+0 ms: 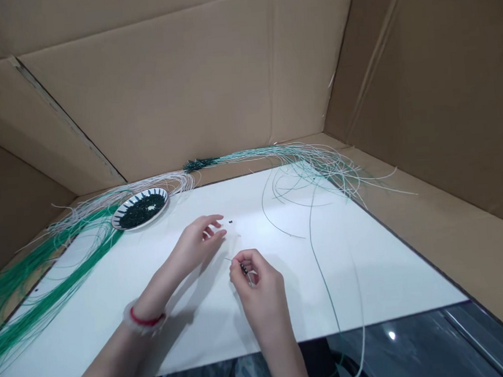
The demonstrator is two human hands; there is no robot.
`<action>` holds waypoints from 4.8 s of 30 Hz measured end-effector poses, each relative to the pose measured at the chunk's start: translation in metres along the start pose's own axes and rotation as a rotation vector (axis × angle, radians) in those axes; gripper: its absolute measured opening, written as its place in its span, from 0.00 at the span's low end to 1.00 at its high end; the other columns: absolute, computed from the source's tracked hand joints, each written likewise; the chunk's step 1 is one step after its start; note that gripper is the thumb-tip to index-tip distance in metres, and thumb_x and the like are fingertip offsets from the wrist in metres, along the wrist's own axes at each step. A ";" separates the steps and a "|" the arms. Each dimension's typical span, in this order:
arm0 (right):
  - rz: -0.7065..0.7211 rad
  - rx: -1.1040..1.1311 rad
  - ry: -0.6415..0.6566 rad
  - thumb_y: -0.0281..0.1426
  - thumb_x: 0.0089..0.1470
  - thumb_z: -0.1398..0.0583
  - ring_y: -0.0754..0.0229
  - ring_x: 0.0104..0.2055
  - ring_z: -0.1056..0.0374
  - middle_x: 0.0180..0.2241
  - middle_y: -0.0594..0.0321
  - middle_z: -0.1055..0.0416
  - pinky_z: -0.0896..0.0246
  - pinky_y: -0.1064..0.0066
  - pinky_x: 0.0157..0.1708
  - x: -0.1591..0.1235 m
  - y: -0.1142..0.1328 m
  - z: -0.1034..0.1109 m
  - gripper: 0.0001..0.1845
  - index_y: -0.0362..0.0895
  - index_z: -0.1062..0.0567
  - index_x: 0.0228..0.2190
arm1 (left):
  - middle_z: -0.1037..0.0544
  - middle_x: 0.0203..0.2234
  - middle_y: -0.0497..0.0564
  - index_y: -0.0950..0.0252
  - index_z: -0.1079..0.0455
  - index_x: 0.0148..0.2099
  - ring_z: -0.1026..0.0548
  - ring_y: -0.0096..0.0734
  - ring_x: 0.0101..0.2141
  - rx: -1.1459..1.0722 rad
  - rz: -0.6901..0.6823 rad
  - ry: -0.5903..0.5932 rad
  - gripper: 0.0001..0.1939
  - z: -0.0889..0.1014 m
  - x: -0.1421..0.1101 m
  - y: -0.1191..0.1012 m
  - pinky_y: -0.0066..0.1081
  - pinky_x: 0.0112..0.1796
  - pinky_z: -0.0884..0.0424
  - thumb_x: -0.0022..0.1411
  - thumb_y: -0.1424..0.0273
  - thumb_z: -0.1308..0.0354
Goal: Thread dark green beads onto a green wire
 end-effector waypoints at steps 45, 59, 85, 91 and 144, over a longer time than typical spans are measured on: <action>-0.075 0.044 -0.077 0.44 0.58 0.38 0.52 0.39 0.27 0.35 0.60 0.24 0.34 0.55 0.44 -0.004 -0.006 0.001 0.13 0.47 0.26 0.32 | 0.19 0.32 0.51 0.66 0.24 0.34 0.22 0.37 0.36 0.037 -0.134 0.122 0.06 -0.014 0.029 0.003 0.40 0.43 0.26 0.65 0.76 0.40; -0.049 0.123 0.097 0.34 0.55 0.35 0.62 0.38 0.23 0.37 0.66 0.19 0.28 0.75 0.41 -0.042 0.049 -0.041 0.07 0.49 0.26 0.26 | 0.16 0.29 0.45 0.57 0.16 0.36 0.21 0.24 0.31 -1.043 0.378 0.010 0.03 0.033 -0.114 0.004 0.19 0.36 0.26 0.57 0.70 0.29; 0.136 -0.154 0.281 0.26 0.52 0.38 0.61 0.35 0.22 0.33 0.67 0.19 0.27 0.77 0.38 -0.052 0.068 -0.086 0.06 0.49 0.26 0.27 | 0.18 0.36 0.45 0.50 0.17 0.41 0.20 0.29 0.38 -0.606 0.097 -0.194 0.14 0.078 -0.154 0.026 0.22 0.38 0.24 0.63 0.78 0.37; 0.179 -0.262 0.383 0.26 0.56 0.38 0.60 0.39 0.21 0.39 0.66 0.18 0.27 0.78 0.38 -0.052 0.071 -0.083 0.06 0.50 0.25 0.31 | 0.18 0.36 0.40 0.47 0.25 0.50 0.19 0.27 0.37 -0.425 0.037 -0.264 0.20 0.078 -0.160 0.023 0.22 0.42 0.23 0.62 0.79 0.37; 0.017 0.131 0.246 0.29 0.55 0.33 0.60 0.40 0.22 0.34 0.64 0.18 0.25 0.75 0.40 -0.059 0.062 -0.091 0.06 0.49 0.22 0.26 | 0.17 0.32 0.42 0.54 0.21 0.44 0.19 0.20 0.33 -1.080 0.209 -0.339 0.15 0.077 -0.152 0.025 0.11 0.36 0.24 0.58 0.78 0.30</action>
Point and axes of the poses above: each hand's wrist, its own x-axis towards the middle knuckle, its own z-axis out of the back of the hand, y = z × x, the point moved 3 cm from there along x, towards the middle knuckle
